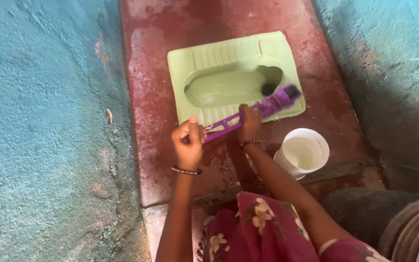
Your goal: The person cleans a squat toilet by applying water from a cup and scrubbing the inner surfaces with a purple brush.
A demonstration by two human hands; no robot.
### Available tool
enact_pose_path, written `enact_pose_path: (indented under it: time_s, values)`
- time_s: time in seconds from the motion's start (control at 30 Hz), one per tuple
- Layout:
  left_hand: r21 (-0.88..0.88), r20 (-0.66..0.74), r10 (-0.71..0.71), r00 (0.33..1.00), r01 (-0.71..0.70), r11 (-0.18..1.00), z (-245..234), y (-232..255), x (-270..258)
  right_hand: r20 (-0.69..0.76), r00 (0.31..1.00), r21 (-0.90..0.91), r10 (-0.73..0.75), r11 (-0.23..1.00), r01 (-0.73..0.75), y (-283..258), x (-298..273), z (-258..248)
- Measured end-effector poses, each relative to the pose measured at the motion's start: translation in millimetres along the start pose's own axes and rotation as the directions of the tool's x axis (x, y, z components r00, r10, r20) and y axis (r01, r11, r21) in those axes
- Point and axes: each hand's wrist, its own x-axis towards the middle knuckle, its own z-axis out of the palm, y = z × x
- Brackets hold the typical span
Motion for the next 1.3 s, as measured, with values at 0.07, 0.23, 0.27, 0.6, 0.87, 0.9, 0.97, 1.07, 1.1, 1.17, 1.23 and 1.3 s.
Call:
enact_pose_path:
  time_s: [0.07, 0.23, 0.27, 0.6, 0.87, 0.9, 0.97, 1.07, 1.1, 1.17, 1.23, 1.3]
  values:
    - [0.055, 0.034, 0.008, 0.999, -0.010, 0.998, 18.4, -1.5, -5.9, 0.021, 1.000, -0.010, 0.011, 1.000, -0.011, 13.0, 17.0, -0.9]
    - [0.042, 0.057, -0.020, 0.998, 0.018, 0.999, 40.4, 20.3, -2.1, 0.025, 0.992, -0.012, 0.126, 0.992, -0.126, 10.6, 29.4, -26.4]
    - [0.020, 0.078, 0.002, 0.997, -0.003, 1.000, 38.9, 26.9, 0.9, 0.004, 0.992, -0.030, 0.129, 0.991, -0.129, 4.3, 23.6, -32.0]
    - [0.093, 0.069, 0.021, 0.997, -0.027, 0.995, 55.6, 42.5, -7.8, 0.094, 0.993, -0.070, 0.066, 0.996, -0.060, 16.7, 29.4, -44.9]
    - [0.190, 0.152, 0.043, 0.987, -0.072, 0.979, 84.7, 92.1, 8.8, -0.042, 0.981, 0.089, 0.191, 0.978, -0.187, -9.8, 21.7, -66.6]
    - [0.203, 0.186, 0.057, 0.981, -0.095, 0.975, 81.5, 97.1, 10.9, -0.043, 0.976, 0.069, 0.215, 0.975, -0.211, -16.8, 18.3, -68.1]
    - [0.233, 0.254, 0.076, 0.964, -0.137, 0.963, 73.2, 101.7, 9.9, 0.007, 0.980, 0.035, 0.198, 0.980, -0.198, -20.1, 15.1, -71.7]
    - [0.223, 0.178, 0.017, 0.984, -0.057, 0.973, 70.3, 99.8, 7.3, 0.121, 0.991, 0.044, 0.056, 0.997, -0.062, -1.0, 26.9, -71.1]
    - [0.229, 0.232, 0.129, 0.964, -0.183, 0.956, 73.8, 99.2, 2.0, 0.134, 0.991, 0.077, 0.000, 0.997, -0.010, 6.6, 36.9, -65.5]
    - [0.246, 0.361, 0.169, 0.917, -0.268, 0.931, 86.8, 100.6, -18.9, 0.197, 0.978, 0.246, -0.067, 0.969, 0.017, 15.7, 42.3, -54.8]
    - [0.312, 0.513, 0.100, 0.852, -0.294, 0.904, 100.6, 103.7, -31.8, 0.298, 0.948, 0.492, -0.112, 0.869, -0.052, 25.5, 38.4, -47.4]
    - [0.334, 0.562, 0.114, 0.819, -0.352, 0.874, 103.7, 108.1, -29.5, 0.366, 0.902, 0.549, 0.229, 0.730, -0.408, 20.7, 31.5, -27.6]
